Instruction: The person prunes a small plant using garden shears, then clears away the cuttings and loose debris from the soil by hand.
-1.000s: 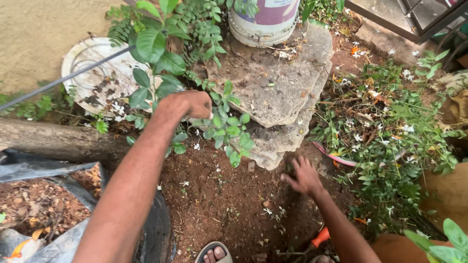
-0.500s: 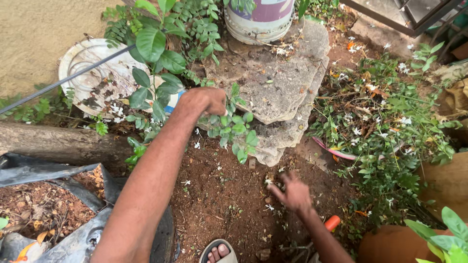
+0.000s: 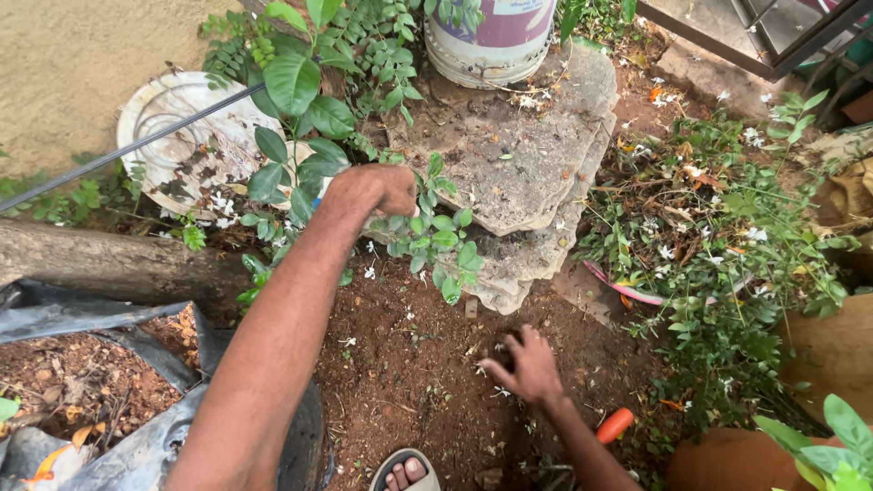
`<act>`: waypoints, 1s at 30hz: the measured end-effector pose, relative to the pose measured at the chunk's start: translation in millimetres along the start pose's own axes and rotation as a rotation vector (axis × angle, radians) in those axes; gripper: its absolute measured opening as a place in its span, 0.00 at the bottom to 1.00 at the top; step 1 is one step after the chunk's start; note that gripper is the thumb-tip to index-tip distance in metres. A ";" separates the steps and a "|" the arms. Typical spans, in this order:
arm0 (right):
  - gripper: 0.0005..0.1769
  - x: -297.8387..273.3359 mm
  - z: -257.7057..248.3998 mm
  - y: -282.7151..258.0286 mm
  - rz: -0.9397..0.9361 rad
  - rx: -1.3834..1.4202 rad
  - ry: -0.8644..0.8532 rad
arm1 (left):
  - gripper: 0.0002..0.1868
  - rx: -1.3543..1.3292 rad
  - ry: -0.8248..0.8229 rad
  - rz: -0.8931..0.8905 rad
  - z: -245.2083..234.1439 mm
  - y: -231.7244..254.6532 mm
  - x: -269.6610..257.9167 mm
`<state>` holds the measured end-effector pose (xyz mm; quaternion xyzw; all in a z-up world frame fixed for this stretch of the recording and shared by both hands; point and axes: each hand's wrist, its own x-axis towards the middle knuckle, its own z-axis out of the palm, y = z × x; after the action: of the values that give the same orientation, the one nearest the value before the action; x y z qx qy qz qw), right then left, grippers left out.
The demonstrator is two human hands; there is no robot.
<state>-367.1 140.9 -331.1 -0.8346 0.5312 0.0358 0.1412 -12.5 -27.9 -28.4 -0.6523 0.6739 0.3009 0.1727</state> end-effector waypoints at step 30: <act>0.14 -19.2 -16.2 -33.4 0.096 0.416 0.223 | 0.11 -0.088 0.024 0.005 -1.6 5.0 9.6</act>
<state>-346.9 166.5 -305.0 -0.7603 0.5785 -0.1601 0.2484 -18.0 -36.6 -32.4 -0.6613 0.6637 0.3225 0.1350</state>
